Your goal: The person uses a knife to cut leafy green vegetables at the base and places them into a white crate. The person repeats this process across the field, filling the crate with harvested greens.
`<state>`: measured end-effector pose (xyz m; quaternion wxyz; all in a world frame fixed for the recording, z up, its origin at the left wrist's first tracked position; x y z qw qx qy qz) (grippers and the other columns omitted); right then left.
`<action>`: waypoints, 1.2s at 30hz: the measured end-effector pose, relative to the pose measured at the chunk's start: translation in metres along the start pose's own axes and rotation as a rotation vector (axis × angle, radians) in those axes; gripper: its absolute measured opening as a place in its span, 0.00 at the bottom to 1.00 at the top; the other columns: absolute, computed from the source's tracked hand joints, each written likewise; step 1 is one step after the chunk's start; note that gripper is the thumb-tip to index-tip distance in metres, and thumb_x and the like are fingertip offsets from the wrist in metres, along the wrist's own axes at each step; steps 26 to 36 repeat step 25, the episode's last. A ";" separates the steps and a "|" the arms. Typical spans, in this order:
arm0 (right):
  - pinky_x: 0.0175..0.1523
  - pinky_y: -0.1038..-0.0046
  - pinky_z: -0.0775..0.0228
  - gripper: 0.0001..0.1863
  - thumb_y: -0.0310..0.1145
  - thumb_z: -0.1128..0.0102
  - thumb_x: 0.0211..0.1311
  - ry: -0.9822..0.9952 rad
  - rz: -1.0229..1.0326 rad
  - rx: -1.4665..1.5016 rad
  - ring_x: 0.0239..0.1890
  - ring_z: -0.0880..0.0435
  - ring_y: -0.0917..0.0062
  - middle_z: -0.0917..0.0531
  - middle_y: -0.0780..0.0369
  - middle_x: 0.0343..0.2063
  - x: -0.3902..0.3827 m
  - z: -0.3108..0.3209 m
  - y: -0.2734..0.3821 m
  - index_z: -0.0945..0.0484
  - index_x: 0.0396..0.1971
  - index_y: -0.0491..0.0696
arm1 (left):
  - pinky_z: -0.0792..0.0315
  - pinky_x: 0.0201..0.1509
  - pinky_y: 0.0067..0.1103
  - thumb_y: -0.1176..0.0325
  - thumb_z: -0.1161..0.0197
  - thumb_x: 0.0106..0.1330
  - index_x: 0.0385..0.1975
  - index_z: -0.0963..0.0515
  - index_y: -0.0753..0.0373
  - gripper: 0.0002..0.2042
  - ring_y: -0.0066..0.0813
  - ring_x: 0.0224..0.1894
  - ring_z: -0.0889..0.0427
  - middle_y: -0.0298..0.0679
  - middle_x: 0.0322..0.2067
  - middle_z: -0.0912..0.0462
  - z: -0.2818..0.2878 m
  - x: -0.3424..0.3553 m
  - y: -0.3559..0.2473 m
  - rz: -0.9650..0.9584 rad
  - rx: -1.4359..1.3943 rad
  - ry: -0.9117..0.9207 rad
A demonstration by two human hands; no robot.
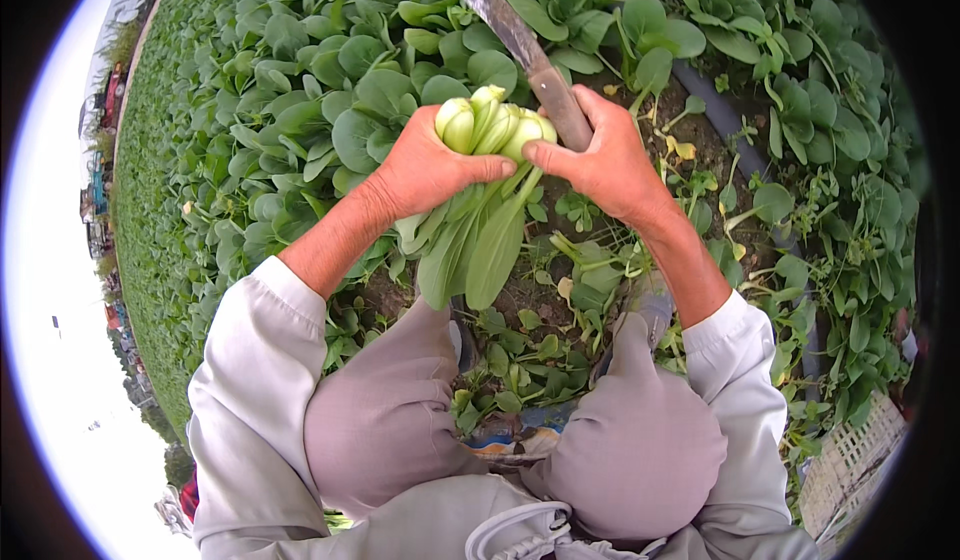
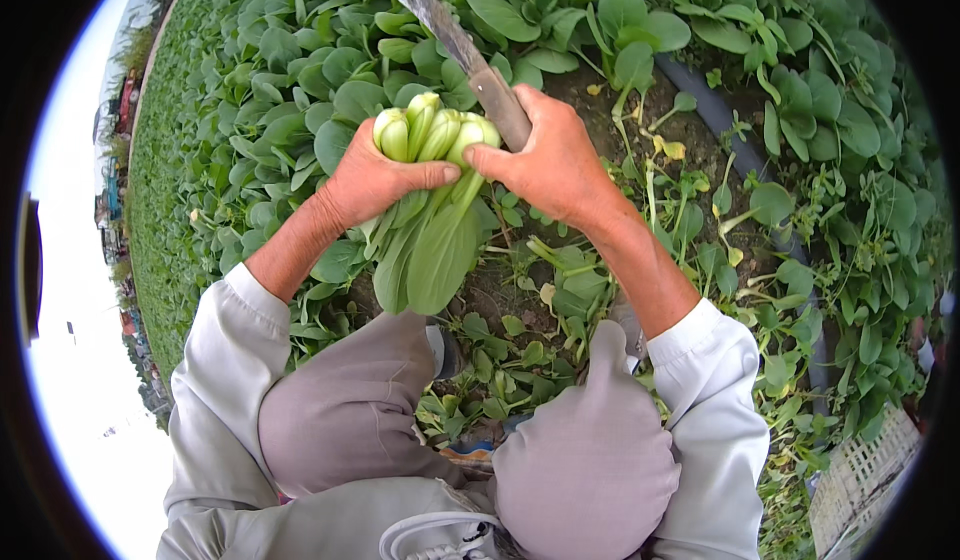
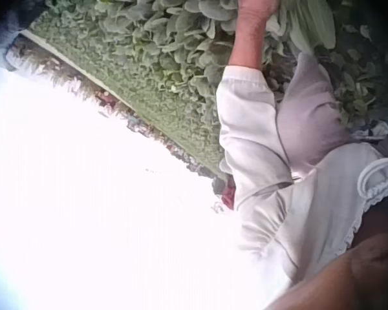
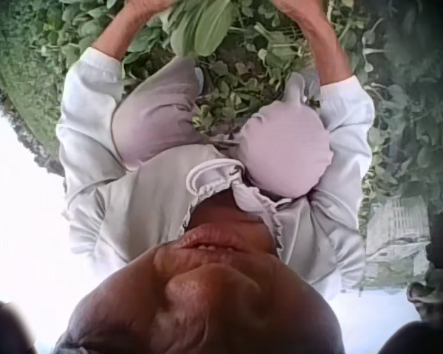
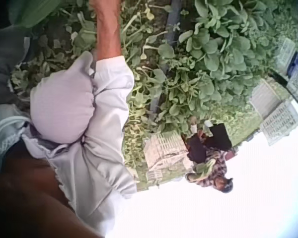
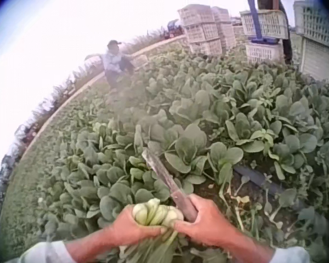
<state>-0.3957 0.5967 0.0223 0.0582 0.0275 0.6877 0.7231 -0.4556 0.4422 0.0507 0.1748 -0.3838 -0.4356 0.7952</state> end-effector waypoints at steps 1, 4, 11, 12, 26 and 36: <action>0.33 0.73 0.31 0.22 0.36 0.31 0.45 0.069 -0.018 -0.040 0.25 0.27 0.79 0.23 0.60 0.24 0.005 -0.008 0.005 0.26 0.38 0.38 | 0.26 0.52 0.21 0.73 0.26 0.52 0.48 0.25 0.65 0.23 0.19 0.43 0.21 0.33 0.40 0.18 0.010 -0.009 -0.003 -0.031 0.019 -0.015; 0.29 0.72 0.35 0.16 0.33 0.37 0.42 0.257 -0.035 -0.166 0.22 0.31 0.79 0.27 0.62 0.19 0.016 -0.033 0.033 0.27 0.31 0.39 | 0.27 0.50 0.20 0.74 0.27 0.52 0.45 0.24 0.65 0.20 0.19 0.39 0.21 0.33 0.38 0.17 0.037 -0.041 -0.009 -0.046 0.199 -0.074; 0.26 0.78 0.34 0.10 0.25 0.43 0.47 0.646 -0.152 0.210 0.19 0.27 0.84 0.24 0.66 0.21 0.027 -0.129 0.115 0.25 0.33 0.43 | 0.28 0.54 0.22 0.72 0.22 0.46 0.45 0.24 0.65 0.24 0.21 0.44 0.22 0.33 0.43 0.18 0.118 -0.165 -0.018 -0.143 -0.225 -0.135; 0.26 0.78 0.33 0.12 0.26 0.44 0.48 0.537 -0.047 0.055 0.19 0.27 0.84 0.24 0.66 0.22 0.037 -0.133 0.117 0.24 0.36 0.43 | 0.28 0.55 0.24 0.74 0.23 0.46 0.48 0.25 0.65 0.26 0.23 0.47 0.22 0.36 0.45 0.19 0.128 -0.189 -0.020 -0.197 -0.339 -0.218; 0.34 0.67 0.29 0.14 0.35 0.33 0.57 0.747 0.963 -0.536 0.27 0.21 0.63 0.22 0.56 0.27 -0.101 -0.310 0.286 0.25 0.40 0.46 | 0.26 0.55 0.30 0.75 0.26 0.51 0.53 0.29 0.63 0.27 0.31 0.49 0.21 0.40 0.47 0.21 0.132 -0.425 0.045 -0.507 -0.886 -0.720; 0.34 0.67 0.29 0.14 0.35 0.33 0.57 0.747 0.963 -0.536 0.27 0.21 0.63 0.22 0.56 0.27 -0.101 -0.310 0.286 0.25 0.40 0.46 | 0.26 0.55 0.30 0.75 0.26 0.51 0.53 0.29 0.63 0.27 0.31 0.49 0.21 0.40 0.47 0.21 0.132 -0.425 0.045 -0.507 -0.886 -0.720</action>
Point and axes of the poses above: each hand's wrist, its own x-axis towards the middle knuckle, its own z-axis out of the back of the hand, y = z × x, the point moved 7 cm from there along x, towards the middle knuckle
